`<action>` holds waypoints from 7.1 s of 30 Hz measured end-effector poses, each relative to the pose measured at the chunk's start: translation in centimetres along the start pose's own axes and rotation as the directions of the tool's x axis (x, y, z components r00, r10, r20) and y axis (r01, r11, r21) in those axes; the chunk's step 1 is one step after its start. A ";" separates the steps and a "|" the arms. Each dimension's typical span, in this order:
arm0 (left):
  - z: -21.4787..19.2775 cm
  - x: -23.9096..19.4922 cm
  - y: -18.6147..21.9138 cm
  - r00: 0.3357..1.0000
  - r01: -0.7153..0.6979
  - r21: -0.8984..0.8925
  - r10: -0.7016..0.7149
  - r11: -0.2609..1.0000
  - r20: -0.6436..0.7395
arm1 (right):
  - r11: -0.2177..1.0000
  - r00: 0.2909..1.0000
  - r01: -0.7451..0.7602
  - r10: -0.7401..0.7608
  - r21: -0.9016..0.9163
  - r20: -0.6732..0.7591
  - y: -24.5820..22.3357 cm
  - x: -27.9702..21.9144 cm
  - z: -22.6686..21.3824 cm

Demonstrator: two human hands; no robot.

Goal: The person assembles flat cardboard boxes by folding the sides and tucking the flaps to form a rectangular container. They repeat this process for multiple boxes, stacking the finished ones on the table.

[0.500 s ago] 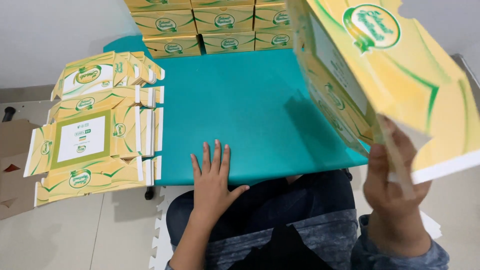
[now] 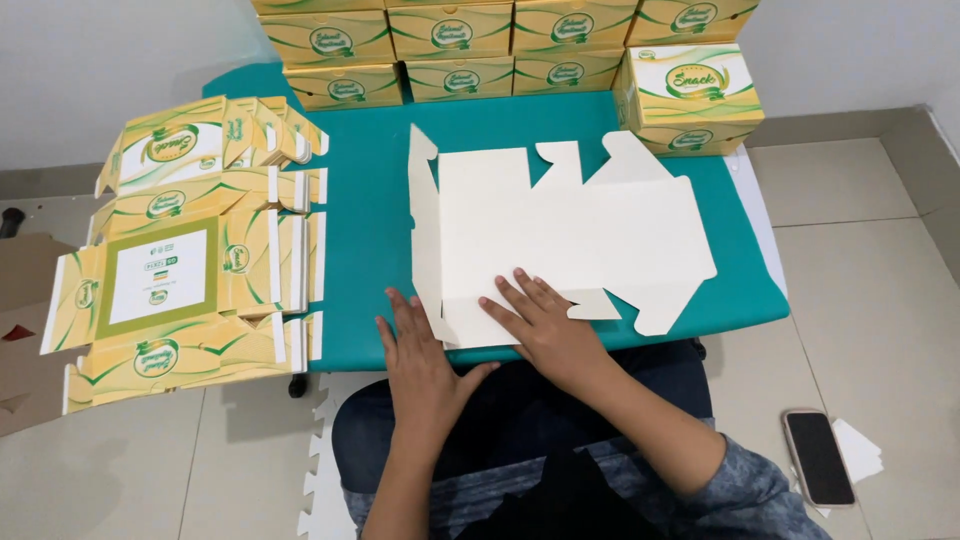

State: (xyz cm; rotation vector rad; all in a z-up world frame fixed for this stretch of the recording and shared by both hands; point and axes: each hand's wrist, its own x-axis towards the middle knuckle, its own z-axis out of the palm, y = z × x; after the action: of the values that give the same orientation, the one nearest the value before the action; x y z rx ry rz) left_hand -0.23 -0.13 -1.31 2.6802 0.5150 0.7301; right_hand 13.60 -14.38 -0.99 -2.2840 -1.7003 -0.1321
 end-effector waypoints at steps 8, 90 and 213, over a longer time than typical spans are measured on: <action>-0.2 -1.4 -2.6 0.953 -0.270 -0.322 0.204 0.907 -0.226 | 0.994 0.988 -0.099 0.093 0.039 0.123 -2.9 1.2 -3.0; -0.2 3.8 -9.8 0.961 -0.255 0.214 0.221 0.943 0.168 | 0.888 0.898 -0.393 0.426 -0.239 0.106 -10.0 9.8 4.7; 2.7 2.9 5.8 0.883 -0.351 0.286 0.214 0.892 0.417 | 0.851 0.880 -0.475 0.449 -0.225 -0.158 -3.6 -1.3 -4.3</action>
State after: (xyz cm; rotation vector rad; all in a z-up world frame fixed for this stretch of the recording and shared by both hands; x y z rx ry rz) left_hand 5.01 -4.57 -0.07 3.1760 0.1549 0.1771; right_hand 10.23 -15.83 3.40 -2.7564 -1.0886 -0.3751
